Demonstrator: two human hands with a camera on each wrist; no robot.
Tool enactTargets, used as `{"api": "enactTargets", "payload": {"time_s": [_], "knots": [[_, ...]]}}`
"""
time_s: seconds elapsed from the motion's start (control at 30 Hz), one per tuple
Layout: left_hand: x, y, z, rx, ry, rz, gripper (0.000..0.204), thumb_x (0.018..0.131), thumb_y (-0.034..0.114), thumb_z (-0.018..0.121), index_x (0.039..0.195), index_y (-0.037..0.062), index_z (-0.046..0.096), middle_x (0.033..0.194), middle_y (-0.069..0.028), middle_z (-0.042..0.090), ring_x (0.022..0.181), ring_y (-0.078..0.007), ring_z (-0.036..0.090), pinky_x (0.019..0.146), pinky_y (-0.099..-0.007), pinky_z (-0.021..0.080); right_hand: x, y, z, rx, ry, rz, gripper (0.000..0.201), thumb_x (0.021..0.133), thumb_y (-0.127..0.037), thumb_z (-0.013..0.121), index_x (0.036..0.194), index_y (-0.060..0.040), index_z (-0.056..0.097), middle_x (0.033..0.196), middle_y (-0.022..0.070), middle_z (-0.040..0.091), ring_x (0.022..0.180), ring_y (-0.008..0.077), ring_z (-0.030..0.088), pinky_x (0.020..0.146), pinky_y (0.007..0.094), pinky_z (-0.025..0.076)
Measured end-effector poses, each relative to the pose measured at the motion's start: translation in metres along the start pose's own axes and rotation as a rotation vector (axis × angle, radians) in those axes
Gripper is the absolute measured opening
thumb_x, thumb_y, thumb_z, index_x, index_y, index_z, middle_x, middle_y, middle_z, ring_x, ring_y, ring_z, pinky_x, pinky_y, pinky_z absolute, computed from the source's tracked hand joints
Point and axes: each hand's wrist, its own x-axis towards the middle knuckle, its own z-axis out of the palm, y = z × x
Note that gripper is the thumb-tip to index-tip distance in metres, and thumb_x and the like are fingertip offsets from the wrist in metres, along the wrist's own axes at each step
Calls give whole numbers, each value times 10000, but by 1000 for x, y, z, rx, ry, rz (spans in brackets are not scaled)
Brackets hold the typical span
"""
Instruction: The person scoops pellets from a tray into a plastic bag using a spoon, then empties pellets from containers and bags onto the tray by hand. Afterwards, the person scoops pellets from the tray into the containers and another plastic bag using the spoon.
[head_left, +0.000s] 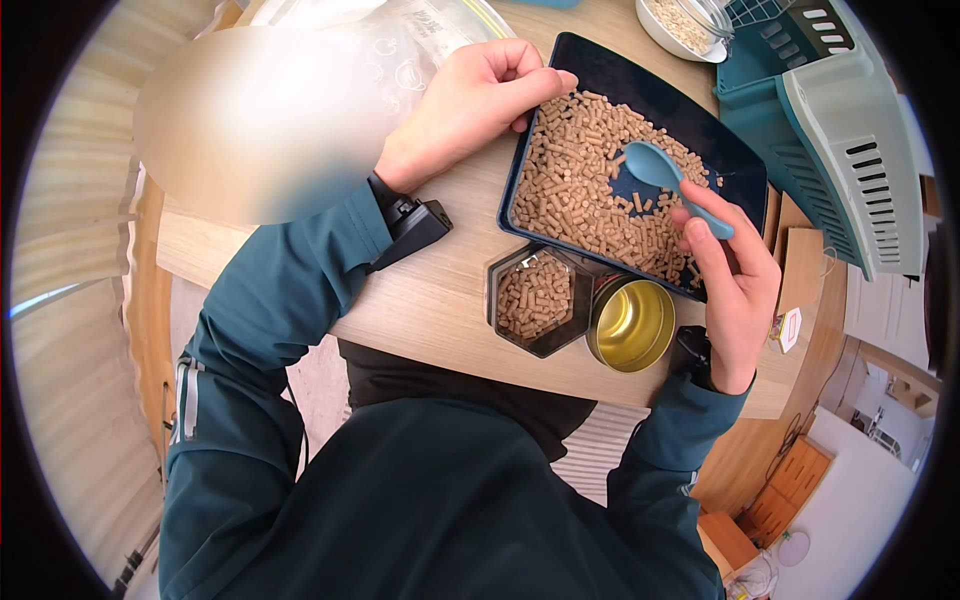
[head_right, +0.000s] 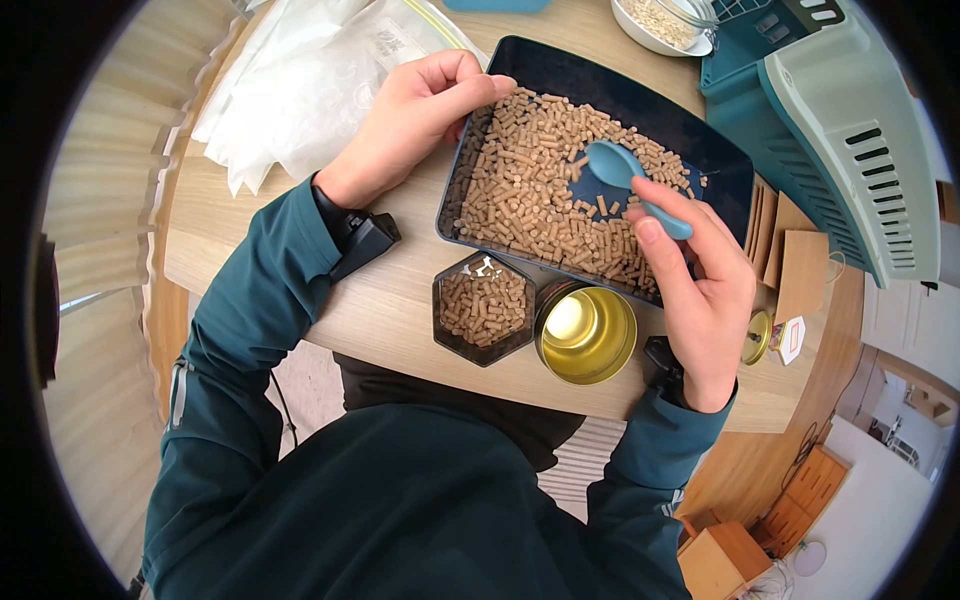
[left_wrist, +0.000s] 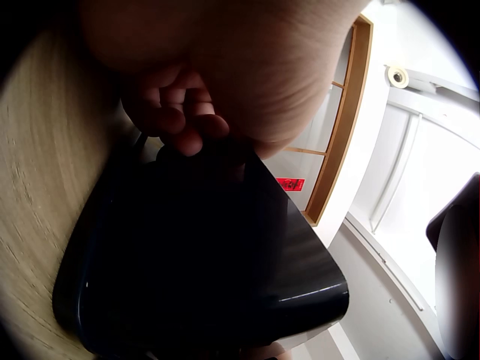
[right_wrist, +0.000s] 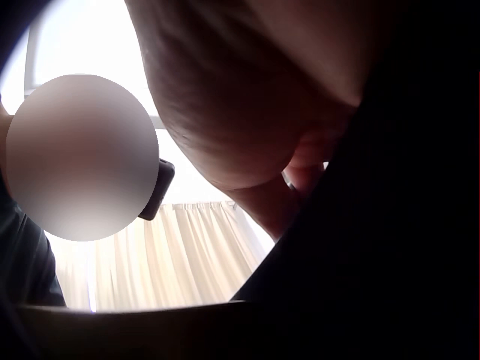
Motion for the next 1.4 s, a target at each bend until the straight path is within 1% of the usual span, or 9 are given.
{"api": "enactTargets", "payload": {"time_s": [0.23, 0.37, 0.53, 0.67, 0.83, 1.07, 1.27, 1.33, 1.4], "knots": [[1, -2, 0, 6, -2, 6, 272, 1036, 242, 675, 814, 101, 608, 1066, -20, 754, 778, -1, 523, 634, -209, 409, -2, -3, -9, 83, -154, 17, 292, 1012, -40, 674, 1293, 27, 713, 1145, 108, 720, 1031, 155, 701, 899, 253, 528], [0, 0, 0, 3, -5, 4, 270, 1034, 245, 676, 816, 101, 610, 1071, -24, 755, 778, 0, 521, 636, -209, 410, -3, 0, -13, 172, -140, 65, 289, 1021, -54, 665, 1292, 36, 709, 1133, 121, 736, 1028, 156, 706, 902, 258, 537], [1, -1, 0, 6, 3, -1, 274, 1027, 251, 684, 812, 99, 609, 1076, -27, 758, 765, -1, 511, 632, -206, 407, -1, 5, -15, 230, -97, 67, 294, 1045, -108, 639, 1293, 34, 706, 995, 108, 763, 943, 142, 697, 873, 268, 545], [0, 1, 1, -1, 9, 3, 279, 1023, 251, 690, 803, 101, 608, 1055, -15, 756, 742, -2, 496, 625, -206, 401, 0, 8, -19, 262, -99, 60, 301, 1054, -123, 624, 1291, 47, 700, 991, 117, 762, 902, 139, 686, 847, 274, 541], [-1, 1, 1, 1, 11, 3, 295, 1018, 264, 708, 789, 110, 603, 915, 46, 706, 704, -2, 475, 618, -203, 392, -1, 9, -21, 345, -93, 67, 325, 1069, -168, 603, 1279, 64, 692, 964, 121, 755, 892, 159, 689, 836, 297, 540], [-1, 1, 1, -2, 10, 2, 301, 1017, 269, 713, 786, 113, 601, 885, 56, 690, 698, -3, 472, 618, -202, 389, -2, 8, -21, 407, -57, 48, 346, 1080, -178, 579, 1302, 72, 669, 955, 117, 749, 898, 174, 698, 836, 318, 542], [0, 0, 2, 7, 6, 1, 302, 1019, 261, 710, 783, 113, 595, 898, 48, 696, 703, -4, 477, 622, -202, 392, -6, 12, -23, 483, -73, -142, 362, 1070, -204, 580, 1270, 84, 670, 940, 146, 726, 902, 231, 686, 826, 352, 545], [0, 0, 2, -8, 20, 12, 303, 1021, 257, 707, 783, 109, 594, 911, 42, 701, 710, -6, 485, 624, -205, 396, -1, 14, -27, 521, -359, -460, 408, 1053, -259, 611, 1253, 91, 671, 914, 158, 705, 873, 258, 657, 802, 362, 539], [0, -1, 1, 0, 20, 7, 301, 1021, 255, 705, 785, 106, 594, 930, 35, 711, 721, -6, 493, 625, -206, 399, -5, 12, -24, 503, -285, -401, 428, 1043, -287, 629, 1246, 87, 676, 899, 156, 695, 860, 261, 641, 790, 364, 535]]}}
